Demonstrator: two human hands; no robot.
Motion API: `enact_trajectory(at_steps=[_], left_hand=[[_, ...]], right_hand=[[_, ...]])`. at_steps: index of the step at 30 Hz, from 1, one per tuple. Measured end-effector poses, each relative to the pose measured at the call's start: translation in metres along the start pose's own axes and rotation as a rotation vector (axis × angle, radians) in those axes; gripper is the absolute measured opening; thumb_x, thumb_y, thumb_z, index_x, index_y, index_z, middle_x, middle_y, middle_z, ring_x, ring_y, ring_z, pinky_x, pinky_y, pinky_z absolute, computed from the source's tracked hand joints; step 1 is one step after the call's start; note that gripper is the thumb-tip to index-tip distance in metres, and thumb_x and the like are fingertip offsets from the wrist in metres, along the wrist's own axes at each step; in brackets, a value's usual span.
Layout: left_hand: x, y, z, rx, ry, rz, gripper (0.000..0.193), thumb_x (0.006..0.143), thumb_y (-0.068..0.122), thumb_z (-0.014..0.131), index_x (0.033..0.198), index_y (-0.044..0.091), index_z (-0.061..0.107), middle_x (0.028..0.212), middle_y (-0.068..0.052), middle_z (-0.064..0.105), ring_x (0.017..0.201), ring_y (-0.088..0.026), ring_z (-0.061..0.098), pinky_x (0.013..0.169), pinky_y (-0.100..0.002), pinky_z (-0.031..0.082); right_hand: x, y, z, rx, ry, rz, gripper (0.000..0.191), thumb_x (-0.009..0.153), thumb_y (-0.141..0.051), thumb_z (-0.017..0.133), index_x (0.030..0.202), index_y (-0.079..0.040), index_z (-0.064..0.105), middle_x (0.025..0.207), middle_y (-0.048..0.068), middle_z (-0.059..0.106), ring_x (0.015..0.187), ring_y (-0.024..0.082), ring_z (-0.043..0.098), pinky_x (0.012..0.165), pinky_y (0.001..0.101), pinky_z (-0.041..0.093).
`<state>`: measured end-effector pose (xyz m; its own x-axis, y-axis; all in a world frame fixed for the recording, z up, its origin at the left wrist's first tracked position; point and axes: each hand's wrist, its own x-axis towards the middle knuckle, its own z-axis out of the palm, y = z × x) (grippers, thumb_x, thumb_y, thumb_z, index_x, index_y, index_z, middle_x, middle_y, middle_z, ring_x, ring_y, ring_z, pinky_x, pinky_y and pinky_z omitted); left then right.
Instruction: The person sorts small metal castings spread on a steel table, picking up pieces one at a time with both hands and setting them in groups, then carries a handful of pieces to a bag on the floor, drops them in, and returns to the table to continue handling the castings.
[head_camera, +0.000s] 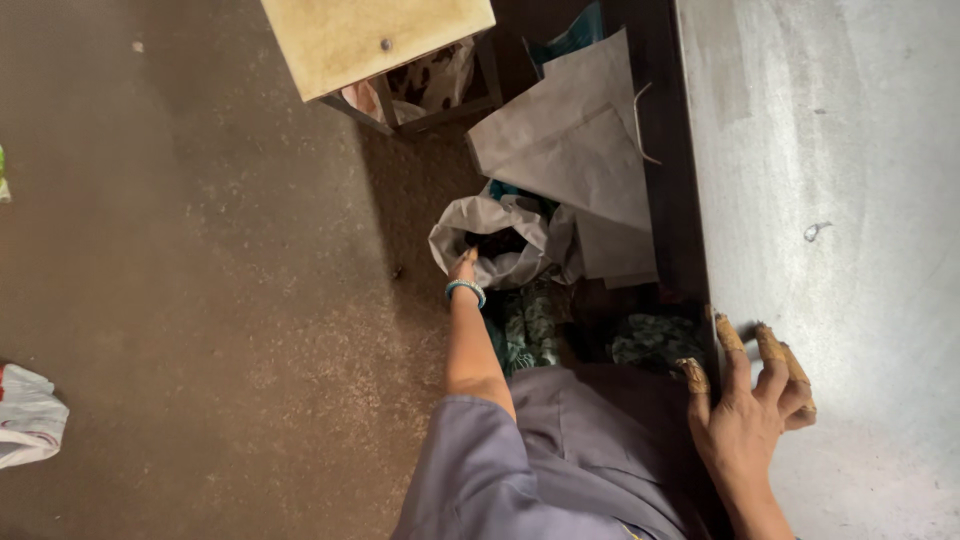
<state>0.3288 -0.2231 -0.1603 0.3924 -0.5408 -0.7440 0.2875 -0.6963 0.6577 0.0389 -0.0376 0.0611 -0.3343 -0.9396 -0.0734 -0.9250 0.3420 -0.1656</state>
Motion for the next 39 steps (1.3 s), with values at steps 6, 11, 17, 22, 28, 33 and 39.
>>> enact_trajectory(at_steps=[6, 11, 17, 22, 28, 33, 39], left_hand=[[-0.016, -0.015, -0.006, 0.121, 0.109, -0.051, 0.043, 0.079, 0.035, 0.084, 0.101, -0.001, 0.080, 0.100, -0.011, 0.079, 0.089, -0.023, 0.067, 0.082, -0.038, 0.051], [-0.040, -0.016, -0.001, 0.499, 0.096, 0.039, 0.031, 0.079, 0.030, 0.082, 0.090, 0.001, 0.078, 0.088, -0.012, 0.076, 0.080, -0.026, 0.068, 0.079, -0.043, 0.052], [-0.060, 0.040, 0.032, 0.417, -0.020, 0.572, 0.018, 0.081, 0.017, 0.074, 0.095, 0.008, 0.082, 0.100, -0.013, 0.080, 0.089, -0.027, 0.073, 0.084, -0.042, 0.058], [-0.103, 0.102, 0.073, 0.276, -0.141, 1.296, 0.023, 0.105, 0.021, 0.066, 0.111, 0.001, 0.073, 0.117, -0.018, 0.064, 0.103, -0.033, 0.067, 0.092, -0.046, 0.057], [-0.194, 0.123, 0.111, 0.220, -0.529, 1.589, 0.017, 0.106, 0.014, 0.065, 0.113, 0.000, 0.071, 0.118, -0.017, 0.061, 0.106, -0.032, 0.064, 0.094, -0.042, 0.055], [-0.278, 0.046, 0.118, 0.309, -1.108, 1.563, 0.012, 0.098, 0.011, 0.068, 0.107, 0.004, 0.070, 0.119, -0.012, 0.071, 0.117, -0.031, 0.065, 0.107, -0.046, 0.050], [-0.360, -0.039, 0.075, 0.531, -1.701, 1.374, 0.028, 0.094, -0.001, 0.060, 0.120, 0.003, 0.071, 0.119, -0.012, 0.072, 0.112, -0.030, 0.065, 0.101, -0.039, 0.051]], right_hand=[[0.002, -0.006, 0.000, 0.087, 0.088, -0.029, 0.056, 0.093, -0.034, 0.073, 0.148, -0.027, 0.061, 0.159, 0.010, 0.046, 0.146, 0.037, 0.033, 0.119, 0.0527, 0.021], [0.001, -0.003, 0.005, 0.115, 0.189, -0.041, 0.058, 0.086, -0.035, 0.076, 0.142, -0.027, 0.062, 0.149, 0.009, 0.052, 0.139, 0.035, 0.042, 0.112, 0.0532, 0.026], [0.000, -0.047, -0.001, 0.275, 0.250, -0.005, 0.055, 0.088, -0.035, 0.074, 0.139, -0.022, 0.059, 0.140, 0.014, 0.052, 0.129, 0.035, 0.047, 0.105, 0.0527, 0.031], [-0.040, -0.031, -0.007, 0.496, 0.298, 0.128, 0.046, 0.095, -0.028, 0.070, 0.138, -0.018, 0.058, 0.140, 0.012, 0.054, 0.126, 0.032, 0.049, 0.107, 0.0497, 0.033], [-0.141, 0.021, -0.021, 0.463, 0.439, 0.519, 0.037, 0.090, -0.022, 0.071, 0.127, -0.017, 0.069, 0.137, 0.012, 0.057, 0.126, 0.033, 0.049, 0.108, 0.0466, 0.036], [-0.235, 0.034, -0.019, 0.357, 0.567, 0.741, 0.033, 0.088, -0.017, 0.069, 0.121, -0.014, 0.071, 0.131, 0.011, 0.062, 0.124, 0.033, 0.054, 0.107, 0.0459, 0.039], [-0.304, 0.036, -0.007, 0.174, 0.798, 0.982, 0.028, 0.095, -0.011, 0.062, 0.121, -0.012, 0.072, 0.125, 0.015, 0.064, 0.120, 0.035, 0.055, 0.109, 0.0473, 0.041]])
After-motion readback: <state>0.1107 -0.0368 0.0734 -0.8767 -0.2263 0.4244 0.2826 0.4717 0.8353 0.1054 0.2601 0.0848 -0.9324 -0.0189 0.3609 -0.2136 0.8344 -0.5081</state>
